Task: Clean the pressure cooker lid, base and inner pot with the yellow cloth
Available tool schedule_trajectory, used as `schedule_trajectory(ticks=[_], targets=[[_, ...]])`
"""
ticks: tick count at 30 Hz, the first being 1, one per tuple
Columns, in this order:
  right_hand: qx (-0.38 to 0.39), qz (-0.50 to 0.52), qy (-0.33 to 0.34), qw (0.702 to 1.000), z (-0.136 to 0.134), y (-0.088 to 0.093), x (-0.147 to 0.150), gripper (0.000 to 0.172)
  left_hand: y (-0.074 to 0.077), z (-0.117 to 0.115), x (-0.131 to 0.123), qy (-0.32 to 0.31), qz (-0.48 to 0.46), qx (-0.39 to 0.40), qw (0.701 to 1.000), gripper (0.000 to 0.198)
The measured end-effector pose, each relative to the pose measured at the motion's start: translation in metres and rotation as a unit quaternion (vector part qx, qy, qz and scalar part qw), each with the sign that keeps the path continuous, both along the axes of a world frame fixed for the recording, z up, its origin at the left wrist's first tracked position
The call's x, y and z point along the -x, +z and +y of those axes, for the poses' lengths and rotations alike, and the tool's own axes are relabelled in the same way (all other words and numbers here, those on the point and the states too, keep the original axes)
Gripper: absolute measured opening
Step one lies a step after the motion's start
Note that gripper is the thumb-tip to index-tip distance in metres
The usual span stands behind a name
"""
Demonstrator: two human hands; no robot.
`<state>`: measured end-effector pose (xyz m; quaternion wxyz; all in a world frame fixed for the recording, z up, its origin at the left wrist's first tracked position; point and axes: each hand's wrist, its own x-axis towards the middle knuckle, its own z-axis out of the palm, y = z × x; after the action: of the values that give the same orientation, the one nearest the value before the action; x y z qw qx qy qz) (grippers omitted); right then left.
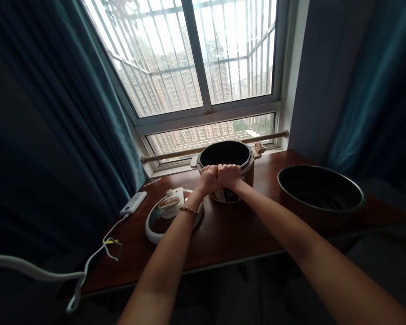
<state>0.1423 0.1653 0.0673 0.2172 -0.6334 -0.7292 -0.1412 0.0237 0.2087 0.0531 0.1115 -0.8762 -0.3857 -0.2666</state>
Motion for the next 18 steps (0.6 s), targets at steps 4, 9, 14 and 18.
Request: schedule_trajectory(ticks=[4, 9, 14, 18], targets=[[-0.014, 0.0, 0.006, 1.0, -0.019, -0.005, -0.002, 0.03, -0.004, -0.024, -0.001, -0.005, -0.005, -0.01, 1.0, 0.048], [-0.031, -0.003, 0.011, 0.999, -0.039, -0.01, -0.004, 0.029, -0.007, -0.049, -0.001, -0.003, -0.013, -0.019, 1.0, 0.035], [-0.043, -0.002, 0.012, 0.999, -0.053, -0.013, -0.006, 0.027, -0.008, -0.069, -0.002, 0.003, -0.021, -0.023, 1.0, 0.031], [-0.052, 0.0, 0.015, 0.999, -0.066, -0.013, -0.004, 0.025, -0.008, -0.084, 0.0, -0.004, -0.028, -0.028, 0.999, 0.031]])
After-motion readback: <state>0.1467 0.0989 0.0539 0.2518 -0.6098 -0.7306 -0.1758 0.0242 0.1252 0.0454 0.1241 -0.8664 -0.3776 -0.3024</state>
